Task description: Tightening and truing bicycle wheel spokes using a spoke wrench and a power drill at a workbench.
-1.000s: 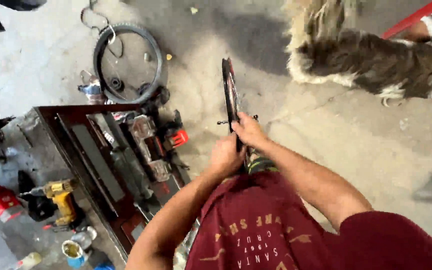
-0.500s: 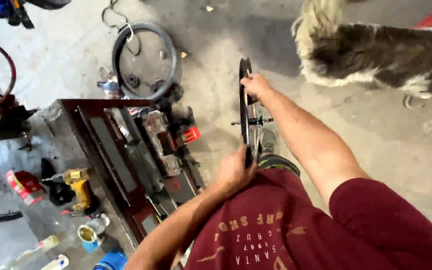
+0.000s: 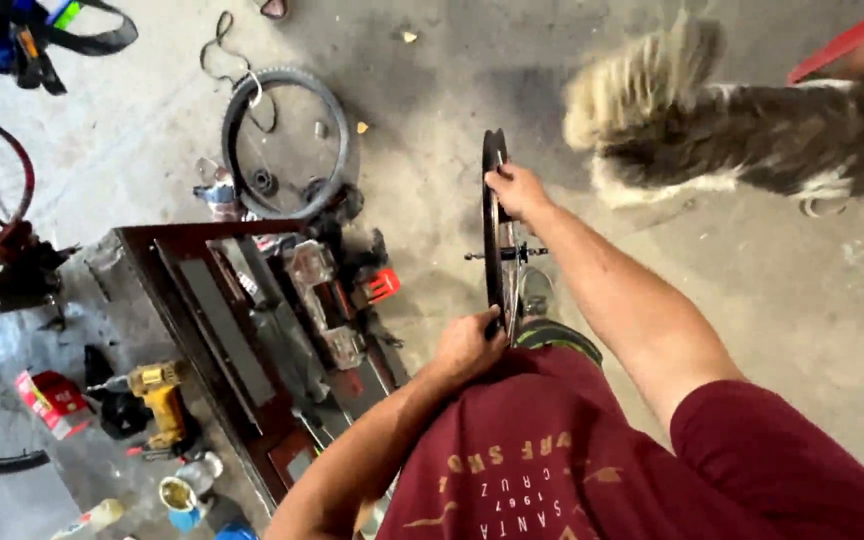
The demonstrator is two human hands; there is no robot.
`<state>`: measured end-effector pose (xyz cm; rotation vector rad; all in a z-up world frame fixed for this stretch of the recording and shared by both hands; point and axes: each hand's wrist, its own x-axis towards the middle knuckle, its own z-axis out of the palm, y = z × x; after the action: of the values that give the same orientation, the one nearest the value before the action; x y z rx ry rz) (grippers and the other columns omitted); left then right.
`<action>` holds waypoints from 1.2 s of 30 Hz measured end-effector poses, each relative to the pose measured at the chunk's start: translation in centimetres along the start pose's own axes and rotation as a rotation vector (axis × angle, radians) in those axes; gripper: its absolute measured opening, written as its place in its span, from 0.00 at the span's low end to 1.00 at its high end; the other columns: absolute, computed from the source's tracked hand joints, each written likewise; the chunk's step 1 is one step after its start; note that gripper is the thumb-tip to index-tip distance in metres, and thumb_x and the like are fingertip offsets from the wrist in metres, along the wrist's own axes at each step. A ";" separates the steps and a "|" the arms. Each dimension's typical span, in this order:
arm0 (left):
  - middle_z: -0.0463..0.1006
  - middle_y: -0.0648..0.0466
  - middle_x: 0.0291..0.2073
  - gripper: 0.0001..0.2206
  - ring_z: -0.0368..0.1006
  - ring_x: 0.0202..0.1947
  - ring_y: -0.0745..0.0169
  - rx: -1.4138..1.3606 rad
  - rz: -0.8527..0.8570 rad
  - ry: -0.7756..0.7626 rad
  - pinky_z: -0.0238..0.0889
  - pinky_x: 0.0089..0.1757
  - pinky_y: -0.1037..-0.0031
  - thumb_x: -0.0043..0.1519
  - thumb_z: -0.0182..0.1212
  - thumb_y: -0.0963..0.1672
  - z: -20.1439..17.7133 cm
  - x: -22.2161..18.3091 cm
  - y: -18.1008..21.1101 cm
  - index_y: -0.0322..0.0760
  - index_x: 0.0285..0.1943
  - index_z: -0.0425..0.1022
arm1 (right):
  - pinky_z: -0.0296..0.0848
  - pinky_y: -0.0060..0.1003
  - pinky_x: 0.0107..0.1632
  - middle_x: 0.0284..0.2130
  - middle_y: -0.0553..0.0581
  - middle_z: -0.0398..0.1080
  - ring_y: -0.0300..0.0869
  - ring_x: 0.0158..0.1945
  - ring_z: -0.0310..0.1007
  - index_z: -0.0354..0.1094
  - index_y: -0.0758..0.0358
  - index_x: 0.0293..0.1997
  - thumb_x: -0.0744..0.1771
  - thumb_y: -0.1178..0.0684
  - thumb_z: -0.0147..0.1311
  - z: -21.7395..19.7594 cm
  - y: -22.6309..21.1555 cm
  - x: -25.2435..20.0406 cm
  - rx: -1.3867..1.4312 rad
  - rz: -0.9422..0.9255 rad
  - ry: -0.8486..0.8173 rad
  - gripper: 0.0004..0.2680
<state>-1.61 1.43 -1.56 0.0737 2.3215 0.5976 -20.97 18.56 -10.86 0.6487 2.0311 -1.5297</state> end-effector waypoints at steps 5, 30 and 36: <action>0.84 0.36 0.47 0.21 0.78 0.51 0.31 -0.188 0.060 0.000 0.72 0.50 0.45 0.62 0.56 0.49 -0.5 0.6 0.0 0.39 0.62 0.80 | 0.59 0.62 0.74 0.69 0.79 0.59 0.66 0.73 0.58 0.54 0.71 0.75 0.67 0.31 0.56 -0.8 1.5 -10.0 -0.181 -0.122 -0.109 0.34; 0.76 0.41 0.53 0.31 0.73 0.53 0.32 -0.256 0.352 0.341 0.67 0.50 0.47 0.58 0.57 0.50 -7.3 4.5 8.9 0.43 0.72 0.59 | 0.69 0.40 0.40 0.41 0.62 0.76 0.46 0.39 0.73 0.68 0.61 0.55 0.67 0.49 0.51 -5.8 -3.5 -9.5 0.061 -0.092 -0.022 0.13; 0.81 0.47 0.46 0.26 0.75 0.49 0.34 -0.290 0.284 0.283 0.68 0.46 0.53 0.53 0.60 0.52 -8.3 3.1 8.5 0.50 0.62 0.65 | 0.78 0.37 0.45 0.40 0.66 0.82 0.47 0.42 0.79 0.72 0.64 0.51 0.64 0.61 0.51 -5.8 -4.1 -13.8 0.222 -0.210 -0.114 0.11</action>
<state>-10.43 6.42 5.40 0.1951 2.4860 1.1463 -13.87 22.17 2.40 0.4278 1.9089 -1.8889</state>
